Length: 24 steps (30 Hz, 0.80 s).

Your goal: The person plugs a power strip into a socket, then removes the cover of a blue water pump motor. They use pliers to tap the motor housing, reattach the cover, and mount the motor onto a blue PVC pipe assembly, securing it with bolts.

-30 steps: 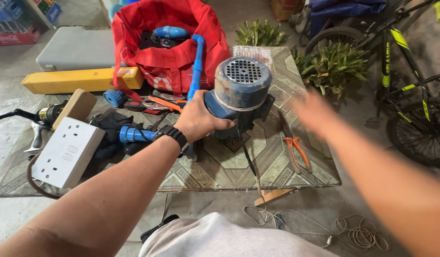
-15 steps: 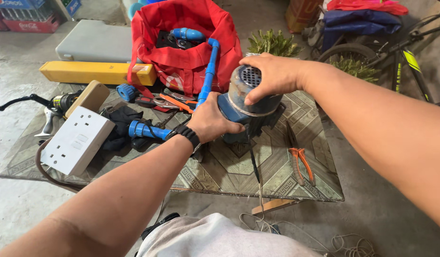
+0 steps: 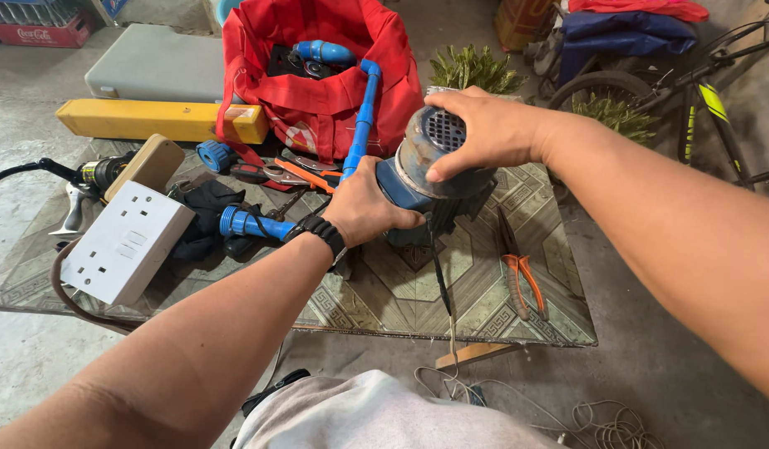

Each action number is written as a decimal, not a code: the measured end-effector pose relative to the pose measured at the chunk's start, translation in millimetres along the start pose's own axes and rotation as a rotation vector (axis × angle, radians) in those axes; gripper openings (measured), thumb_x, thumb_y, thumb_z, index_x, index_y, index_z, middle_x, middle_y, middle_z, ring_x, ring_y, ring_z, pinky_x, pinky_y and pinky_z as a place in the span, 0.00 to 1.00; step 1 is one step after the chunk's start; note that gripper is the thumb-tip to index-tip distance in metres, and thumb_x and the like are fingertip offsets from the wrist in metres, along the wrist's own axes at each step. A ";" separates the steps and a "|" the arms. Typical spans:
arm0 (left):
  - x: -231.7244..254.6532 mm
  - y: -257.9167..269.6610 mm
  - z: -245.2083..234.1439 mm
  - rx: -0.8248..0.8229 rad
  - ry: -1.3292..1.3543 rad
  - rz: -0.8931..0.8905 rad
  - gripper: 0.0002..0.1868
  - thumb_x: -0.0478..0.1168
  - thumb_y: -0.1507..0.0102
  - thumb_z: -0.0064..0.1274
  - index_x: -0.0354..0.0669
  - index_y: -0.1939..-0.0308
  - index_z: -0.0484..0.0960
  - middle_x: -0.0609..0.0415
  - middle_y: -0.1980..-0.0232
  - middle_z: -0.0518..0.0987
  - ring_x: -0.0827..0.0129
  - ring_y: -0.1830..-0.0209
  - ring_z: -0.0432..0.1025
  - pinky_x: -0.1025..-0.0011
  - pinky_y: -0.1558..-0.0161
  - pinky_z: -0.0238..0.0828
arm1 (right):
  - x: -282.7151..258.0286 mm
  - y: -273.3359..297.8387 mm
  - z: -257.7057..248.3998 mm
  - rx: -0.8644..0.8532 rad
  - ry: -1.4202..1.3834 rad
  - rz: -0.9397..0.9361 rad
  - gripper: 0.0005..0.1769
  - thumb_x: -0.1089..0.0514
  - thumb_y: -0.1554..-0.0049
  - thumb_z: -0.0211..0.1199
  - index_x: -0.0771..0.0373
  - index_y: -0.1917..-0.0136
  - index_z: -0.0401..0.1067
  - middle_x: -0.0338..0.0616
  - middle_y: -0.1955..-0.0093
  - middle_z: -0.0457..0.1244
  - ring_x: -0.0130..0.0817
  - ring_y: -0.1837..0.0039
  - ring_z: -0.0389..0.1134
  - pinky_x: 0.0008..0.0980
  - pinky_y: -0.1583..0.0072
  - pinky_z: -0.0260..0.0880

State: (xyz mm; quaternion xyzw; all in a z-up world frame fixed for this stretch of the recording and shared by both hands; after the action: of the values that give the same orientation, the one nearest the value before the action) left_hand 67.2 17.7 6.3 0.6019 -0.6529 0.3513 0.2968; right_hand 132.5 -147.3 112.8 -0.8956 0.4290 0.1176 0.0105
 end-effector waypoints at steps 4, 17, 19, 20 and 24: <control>2.1 0.1 -1.1 -0.001 -0.027 -0.004 0.54 0.56 0.62 0.76 0.33 0.40 0.68 0.40 0.47 0.80 0.54 0.44 0.77 0.64 0.43 0.73 | -2.4 -2.5 0.2 -0.017 0.044 0.052 0.69 0.28 0.64 0.74 0.58 0.19 0.49 0.57 0.20 0.47 0.52 0.21 0.52 0.43 0.26 0.56; 2.1 3.8 1.5 -0.006 0.039 0.015 0.56 0.54 0.63 0.76 0.33 0.38 0.66 0.41 0.46 0.80 0.55 0.43 0.76 0.64 0.42 0.72 | -2.0 -8.9 3.2 -0.080 0.055 0.128 0.70 0.27 0.65 0.72 0.57 0.19 0.50 0.58 0.20 0.48 0.52 0.21 0.53 0.43 0.26 0.57; 1.9 3.7 1.2 -0.001 0.018 0.011 0.56 0.55 0.63 0.76 0.33 0.38 0.67 0.40 0.46 0.79 0.54 0.43 0.76 0.64 0.41 0.72 | 0.8 -8.9 4.8 -0.099 0.036 0.165 0.70 0.27 0.67 0.71 0.55 0.19 0.50 0.57 0.21 0.49 0.51 0.21 0.53 0.43 0.27 0.59; 2.1 3.4 1.0 0.002 0.008 0.009 0.55 0.55 0.63 0.76 0.33 0.38 0.67 0.40 0.46 0.79 0.54 0.43 0.76 0.64 0.41 0.71 | 0.1 -9.3 3.9 -0.093 0.051 0.146 0.71 0.27 0.66 0.71 0.56 0.19 0.49 0.57 0.20 0.48 0.52 0.21 0.52 0.43 0.27 0.58; 2.6 1.7 1.6 -0.003 0.003 0.006 0.56 0.55 0.62 0.76 0.33 0.38 0.67 0.40 0.47 0.80 0.54 0.44 0.77 0.64 0.42 0.72 | -1.9 -9.2 4.0 -0.094 0.110 0.089 0.72 0.24 0.65 0.72 0.57 0.18 0.48 0.57 0.19 0.45 0.53 0.19 0.48 0.44 0.25 0.53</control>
State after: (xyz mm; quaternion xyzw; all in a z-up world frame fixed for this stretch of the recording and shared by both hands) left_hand 65.3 14.9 7.3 0.5989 -0.6547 0.3523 0.2975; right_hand 137.6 -139.6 108.6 -0.8802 0.4625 0.0884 -0.0602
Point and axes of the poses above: each hand's wrist, its own y-axis away from the middle knuckle, its own z-axis out of the palm, x = y × z, the point moved 6 cm from there along -y, towards the middle knuckle
